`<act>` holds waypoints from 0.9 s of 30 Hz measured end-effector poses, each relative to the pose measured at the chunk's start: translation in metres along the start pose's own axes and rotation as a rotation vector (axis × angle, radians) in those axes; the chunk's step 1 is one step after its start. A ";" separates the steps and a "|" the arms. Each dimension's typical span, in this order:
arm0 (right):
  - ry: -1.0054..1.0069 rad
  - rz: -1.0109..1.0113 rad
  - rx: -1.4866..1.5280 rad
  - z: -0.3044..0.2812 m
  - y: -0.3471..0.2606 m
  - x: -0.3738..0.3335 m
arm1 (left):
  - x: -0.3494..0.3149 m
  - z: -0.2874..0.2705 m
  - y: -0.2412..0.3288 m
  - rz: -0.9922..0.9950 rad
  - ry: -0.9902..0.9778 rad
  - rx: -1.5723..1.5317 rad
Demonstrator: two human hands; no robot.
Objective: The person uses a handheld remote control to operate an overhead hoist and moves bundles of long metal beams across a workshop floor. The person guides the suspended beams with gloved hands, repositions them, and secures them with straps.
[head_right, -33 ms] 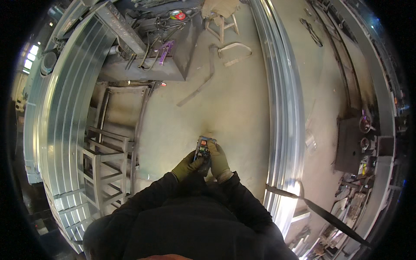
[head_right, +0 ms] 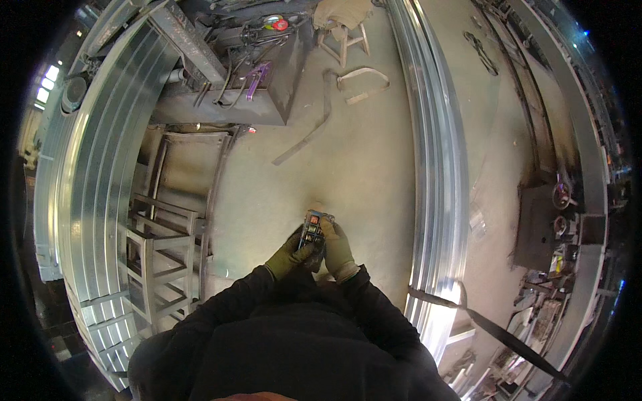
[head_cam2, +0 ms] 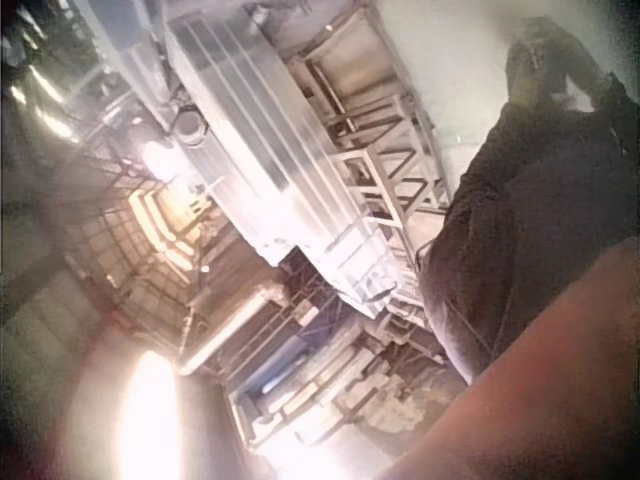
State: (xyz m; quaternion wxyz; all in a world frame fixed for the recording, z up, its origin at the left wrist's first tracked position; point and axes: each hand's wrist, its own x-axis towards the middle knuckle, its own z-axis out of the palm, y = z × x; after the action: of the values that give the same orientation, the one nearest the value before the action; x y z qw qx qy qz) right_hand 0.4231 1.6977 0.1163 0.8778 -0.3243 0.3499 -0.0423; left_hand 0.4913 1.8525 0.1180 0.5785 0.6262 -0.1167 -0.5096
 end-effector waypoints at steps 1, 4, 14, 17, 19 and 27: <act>0.013 0.034 -0.045 0.007 -0.005 0.007 | 0.006 -0.009 0.001 -0.002 -0.033 -0.107; 0.049 0.117 -0.171 0.027 -0.015 0.041 | 0.032 -0.042 0.002 -0.116 -0.009 -0.231; -0.224 0.453 -0.704 0.172 -0.043 0.238 | 0.096 -0.236 0.035 -0.228 0.233 -0.385; -0.345 0.277 -1.019 0.213 -0.050 0.304 | 0.090 -0.290 0.027 -0.161 0.309 -0.378; -0.372 0.015 -1.239 0.237 -0.057 0.360 | 0.085 -0.309 0.015 -0.135 0.370 -0.470; -0.440 -0.851 -1.735 0.351 -0.103 0.628 | 0.062 -0.291 -0.038 -0.328 0.574 -0.667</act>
State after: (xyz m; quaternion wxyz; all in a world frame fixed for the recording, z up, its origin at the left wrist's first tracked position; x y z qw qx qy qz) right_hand 1.1357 1.6173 0.0002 0.2935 -0.9540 -0.0566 -0.0220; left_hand 0.7273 1.9947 0.0002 0.6690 0.5317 0.3186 -0.4102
